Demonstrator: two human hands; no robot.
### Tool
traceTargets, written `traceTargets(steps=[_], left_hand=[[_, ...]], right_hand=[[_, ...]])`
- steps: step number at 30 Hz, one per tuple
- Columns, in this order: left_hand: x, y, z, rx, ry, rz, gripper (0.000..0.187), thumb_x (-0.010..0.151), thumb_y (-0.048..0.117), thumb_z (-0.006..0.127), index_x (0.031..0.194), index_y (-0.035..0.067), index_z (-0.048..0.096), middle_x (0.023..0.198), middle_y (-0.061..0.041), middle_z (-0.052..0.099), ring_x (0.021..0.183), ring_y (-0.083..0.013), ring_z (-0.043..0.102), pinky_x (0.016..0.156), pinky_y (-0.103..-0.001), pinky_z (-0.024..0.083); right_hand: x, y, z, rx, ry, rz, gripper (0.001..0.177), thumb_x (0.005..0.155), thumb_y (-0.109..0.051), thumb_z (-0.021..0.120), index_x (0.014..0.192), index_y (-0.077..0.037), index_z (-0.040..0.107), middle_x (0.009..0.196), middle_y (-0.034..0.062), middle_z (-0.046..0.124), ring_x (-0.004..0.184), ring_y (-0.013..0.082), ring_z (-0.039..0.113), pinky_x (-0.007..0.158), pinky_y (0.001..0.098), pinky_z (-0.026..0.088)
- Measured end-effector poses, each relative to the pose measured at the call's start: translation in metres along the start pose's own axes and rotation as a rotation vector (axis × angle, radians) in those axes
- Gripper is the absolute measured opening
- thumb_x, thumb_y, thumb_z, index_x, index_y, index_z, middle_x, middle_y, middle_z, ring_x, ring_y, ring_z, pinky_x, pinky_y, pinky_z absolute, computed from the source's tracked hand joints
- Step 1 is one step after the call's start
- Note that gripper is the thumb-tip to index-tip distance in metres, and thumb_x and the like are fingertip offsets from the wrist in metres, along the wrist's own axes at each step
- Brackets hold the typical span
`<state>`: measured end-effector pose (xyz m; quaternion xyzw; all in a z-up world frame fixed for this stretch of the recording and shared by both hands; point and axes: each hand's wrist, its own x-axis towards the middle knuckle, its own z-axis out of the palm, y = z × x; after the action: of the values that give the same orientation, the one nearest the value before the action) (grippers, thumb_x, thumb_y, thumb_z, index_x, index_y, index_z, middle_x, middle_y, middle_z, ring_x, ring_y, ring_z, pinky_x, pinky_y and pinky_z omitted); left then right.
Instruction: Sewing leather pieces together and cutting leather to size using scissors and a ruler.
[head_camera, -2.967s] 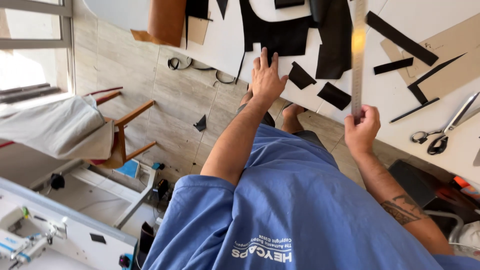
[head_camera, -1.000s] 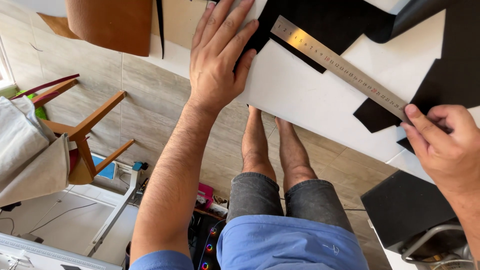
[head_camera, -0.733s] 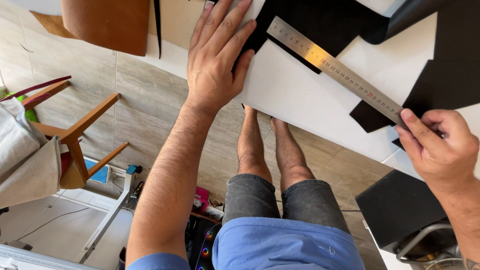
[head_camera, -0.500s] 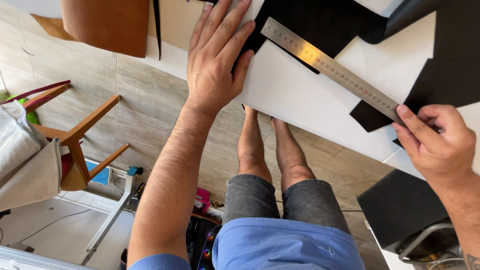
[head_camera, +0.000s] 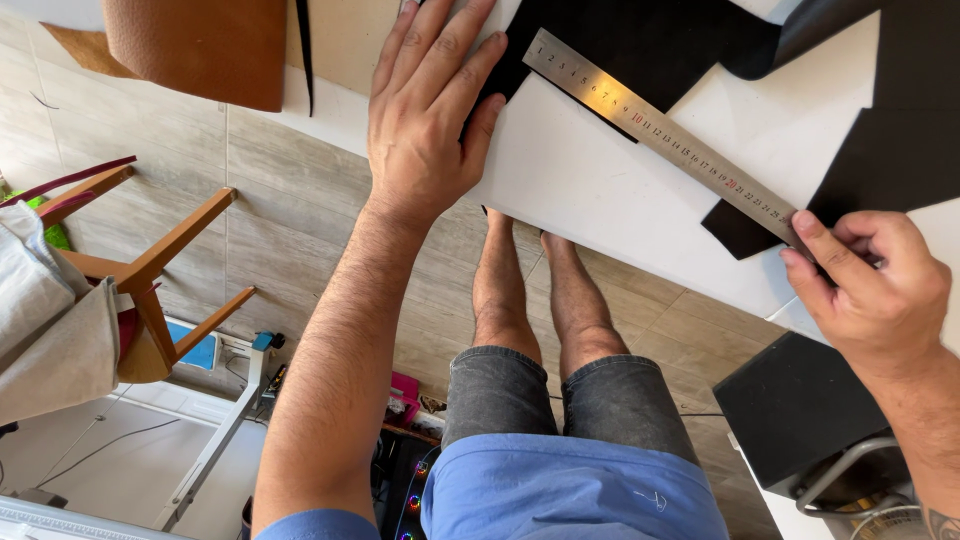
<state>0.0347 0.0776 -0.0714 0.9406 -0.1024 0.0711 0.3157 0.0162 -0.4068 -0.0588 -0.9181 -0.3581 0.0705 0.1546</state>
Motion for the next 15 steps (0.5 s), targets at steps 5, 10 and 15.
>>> traceTargets(steps=[5,10,15], left_hand=[[0.0003,0.0004,0.0,0.003,-0.003,-0.006,0.026,0.108,0.009,0.065,0.13,-0.004,0.07,0.147,-0.017,0.055,0.14,-0.0426,0.049,0.122,-0.059,0.035],[-0.0008,-0.0005,0.0013,0.003,-0.004,0.003,0.028,0.109,0.012,0.061,0.131,-0.004,0.069,0.147,-0.018,0.055,0.14,-0.0439,0.049,0.121,-0.061,0.036],[-0.0032,-0.0025,0.0039,0.031,-0.001,0.01,0.029,0.109,0.013,0.061,0.132,-0.003,0.07,0.146,-0.019,0.056,0.138,-0.0447,0.051,0.12,-0.061,0.036]], right_hand=[[0.0009,-0.0024,0.0005,-0.02,-0.011,0.016,0.028,0.109,-0.011,0.091,0.136,-0.003,0.087,0.111,0.018,0.066,0.08,0.0225,0.058,0.06,0.0315,0.048],[0.0003,-0.0051,-0.001,-0.04,-0.021,0.03,0.027,0.109,-0.009,0.095,0.135,-0.004,0.087,0.111,0.0162,0.067,0.077,0.0208,0.057,0.059,0.0308,0.046],[0.0004,-0.0105,-0.0028,-0.16,-0.042,0.002,0.023,0.111,-0.016,0.095,0.133,-0.011,0.089,0.108,0.0098,0.067,0.075,0.0163,0.057,0.056,0.0273,0.045]])
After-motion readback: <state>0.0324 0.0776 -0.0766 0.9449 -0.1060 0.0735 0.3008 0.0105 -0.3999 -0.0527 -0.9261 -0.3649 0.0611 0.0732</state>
